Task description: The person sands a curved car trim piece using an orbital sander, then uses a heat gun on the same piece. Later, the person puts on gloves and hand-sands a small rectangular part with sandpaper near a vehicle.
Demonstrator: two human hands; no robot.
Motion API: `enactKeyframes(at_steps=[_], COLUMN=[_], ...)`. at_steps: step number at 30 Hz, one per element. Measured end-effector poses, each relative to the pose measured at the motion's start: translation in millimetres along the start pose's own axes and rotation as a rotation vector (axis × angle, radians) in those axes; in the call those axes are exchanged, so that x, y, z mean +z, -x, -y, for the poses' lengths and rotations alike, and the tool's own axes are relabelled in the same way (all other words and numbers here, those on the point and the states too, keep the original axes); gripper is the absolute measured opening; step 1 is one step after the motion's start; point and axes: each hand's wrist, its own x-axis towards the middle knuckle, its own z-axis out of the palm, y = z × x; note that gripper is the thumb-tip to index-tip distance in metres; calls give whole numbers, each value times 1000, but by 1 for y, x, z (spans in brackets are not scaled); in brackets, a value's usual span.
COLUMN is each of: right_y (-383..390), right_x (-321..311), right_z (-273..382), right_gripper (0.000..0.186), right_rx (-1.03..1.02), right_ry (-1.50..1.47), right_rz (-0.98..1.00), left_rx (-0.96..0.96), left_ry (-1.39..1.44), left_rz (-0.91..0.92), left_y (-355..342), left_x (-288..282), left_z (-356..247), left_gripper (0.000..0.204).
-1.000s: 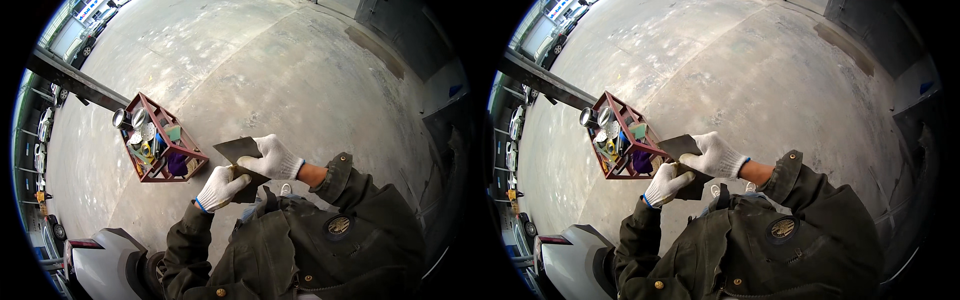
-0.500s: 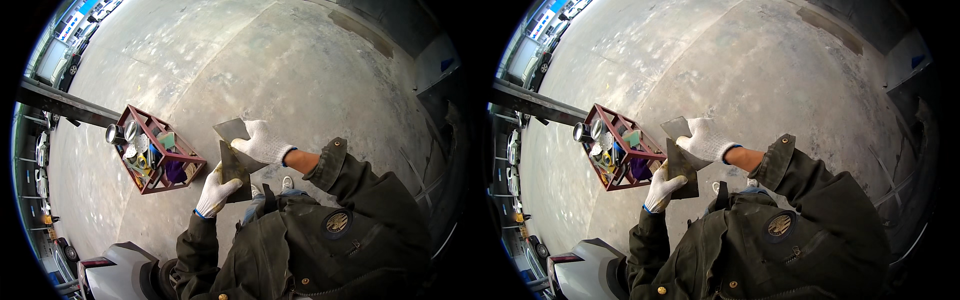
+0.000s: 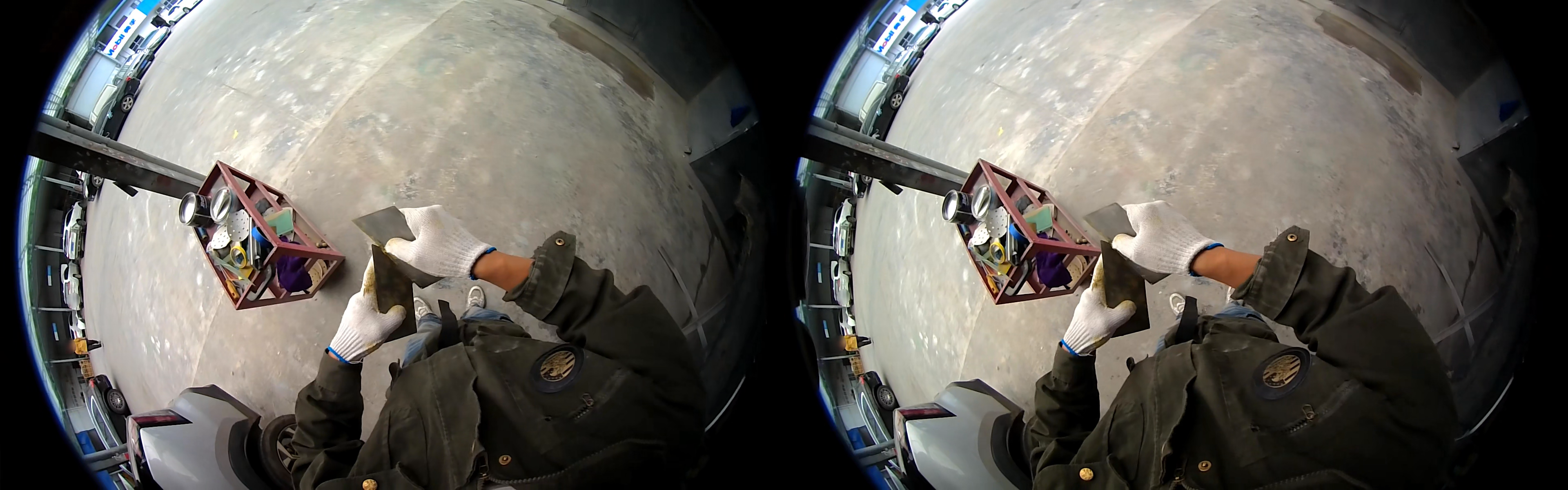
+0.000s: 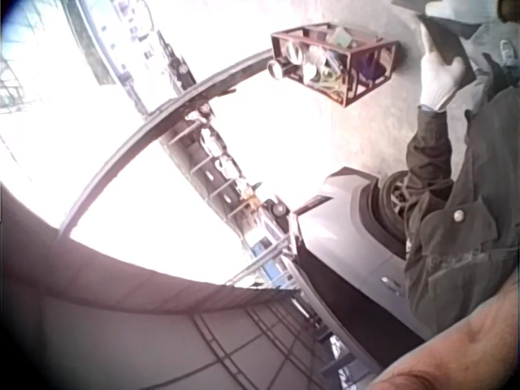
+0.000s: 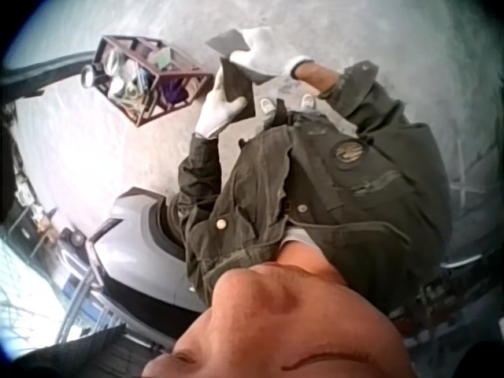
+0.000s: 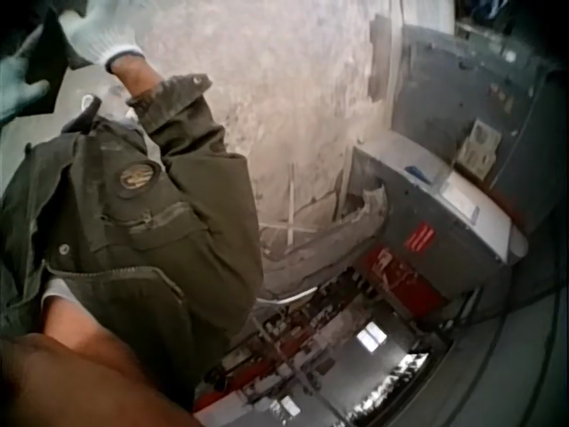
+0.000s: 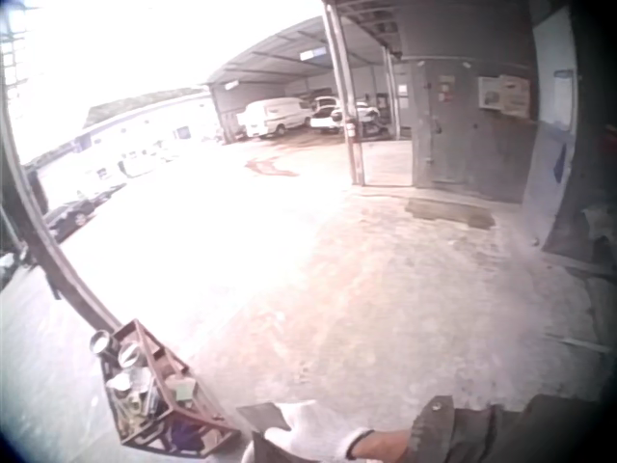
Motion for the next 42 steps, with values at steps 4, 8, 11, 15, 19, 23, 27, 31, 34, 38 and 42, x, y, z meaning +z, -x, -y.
enactKeyframes(at_steps=[4,8,11,15,19,23,27,31,34,38,42], right_y=[-2,-6,-7,-6,-12,-8,-10,-10,-4,-4,-7], right_x=[3,7,12,17,27,39,43,54,62,58,57], right_z=[1,-6,-4,8,11,9,3,-5,-12,-16,-15], right_gripper=[38,35,31,26,19,22,22,17,16,21,28], right_rx=[-42,-25,-71,-87,-12,39,40,142,186,392,511], right_ry=[52,81,63,-50,-138,-187,-416,-501,-621,-1114,-1338], right_rz=[-7,33,66,243,85,218,125,67,66,132,118], left_rx=[27,41,-3,15,79,72,160,167,108,51,231], left_ry=[39,43,-238,-383,-117,182,342,526,615,1090,1031], left_rz=[54,89,40,9,-14,-38,-110,-105,-149,33,-78], left_y=[2,0,-4,-10,-9,-18,-26,-40,-52,-58,-52], left_x=[-4,-5,-6,-8,-10,-15,-11,-3,3,8,13], left_z=[-2,-1,5,14,20,23,35,46,52,56,42], left_gripper=[91,92,96,90,87,89,85,81,63,57,68])
